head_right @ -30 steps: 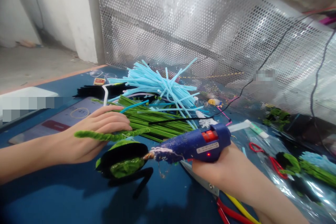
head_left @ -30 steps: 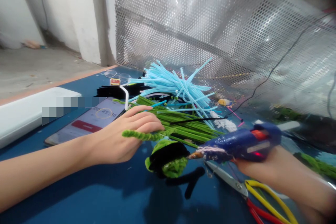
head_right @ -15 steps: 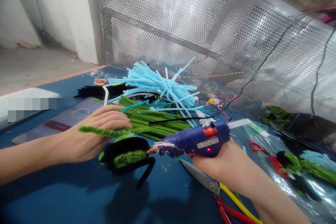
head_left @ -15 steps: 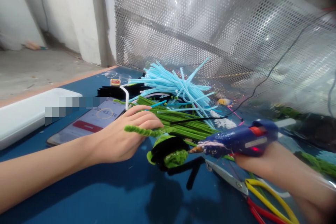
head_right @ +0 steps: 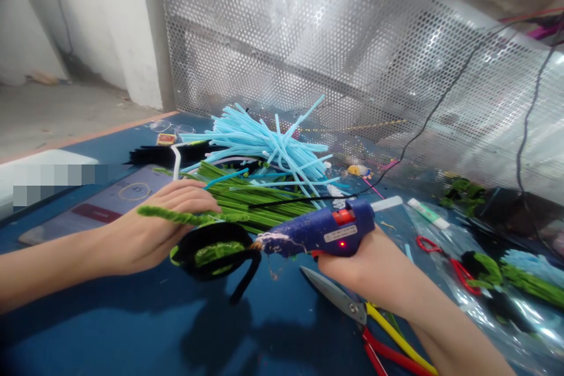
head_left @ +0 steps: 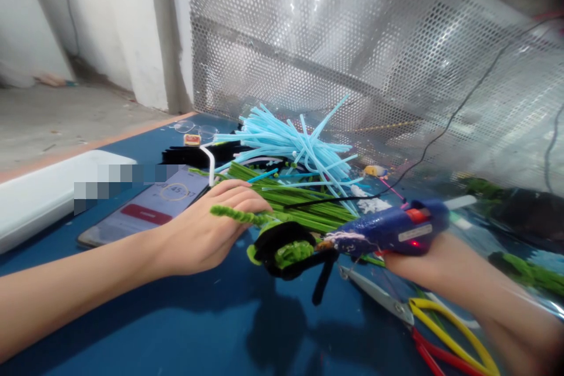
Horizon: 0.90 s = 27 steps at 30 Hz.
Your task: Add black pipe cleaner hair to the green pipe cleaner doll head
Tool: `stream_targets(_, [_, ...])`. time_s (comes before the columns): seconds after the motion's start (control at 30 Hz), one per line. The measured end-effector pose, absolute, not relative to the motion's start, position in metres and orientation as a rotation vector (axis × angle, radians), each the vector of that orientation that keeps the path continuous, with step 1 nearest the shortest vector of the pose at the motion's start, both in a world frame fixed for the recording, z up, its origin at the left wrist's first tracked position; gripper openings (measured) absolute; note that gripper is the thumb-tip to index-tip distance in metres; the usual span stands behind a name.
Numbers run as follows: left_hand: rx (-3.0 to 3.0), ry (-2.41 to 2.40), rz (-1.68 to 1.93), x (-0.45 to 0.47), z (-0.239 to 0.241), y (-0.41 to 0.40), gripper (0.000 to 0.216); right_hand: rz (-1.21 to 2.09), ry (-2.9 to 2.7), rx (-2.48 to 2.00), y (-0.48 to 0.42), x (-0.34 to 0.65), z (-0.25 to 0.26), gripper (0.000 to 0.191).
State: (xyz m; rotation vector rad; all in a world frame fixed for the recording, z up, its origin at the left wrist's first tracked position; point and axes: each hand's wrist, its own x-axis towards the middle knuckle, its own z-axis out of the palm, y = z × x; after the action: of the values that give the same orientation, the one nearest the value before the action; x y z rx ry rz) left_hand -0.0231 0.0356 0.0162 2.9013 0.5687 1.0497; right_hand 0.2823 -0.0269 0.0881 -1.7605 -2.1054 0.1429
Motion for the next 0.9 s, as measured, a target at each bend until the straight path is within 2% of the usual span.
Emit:
stream_targets(0.23, [2.885,0.622,1.051,-0.024,0.018,0.032,0.033,0.311,-2.032,-1.759,-0.03,0.272,0.095,0.017])
stream_targets(0.9, [2.868,0.754,1.17,-0.02,0.018,0.029,0.025,0.237,-1.698,-2.022,-0.045,0.264,0.1,0.023])
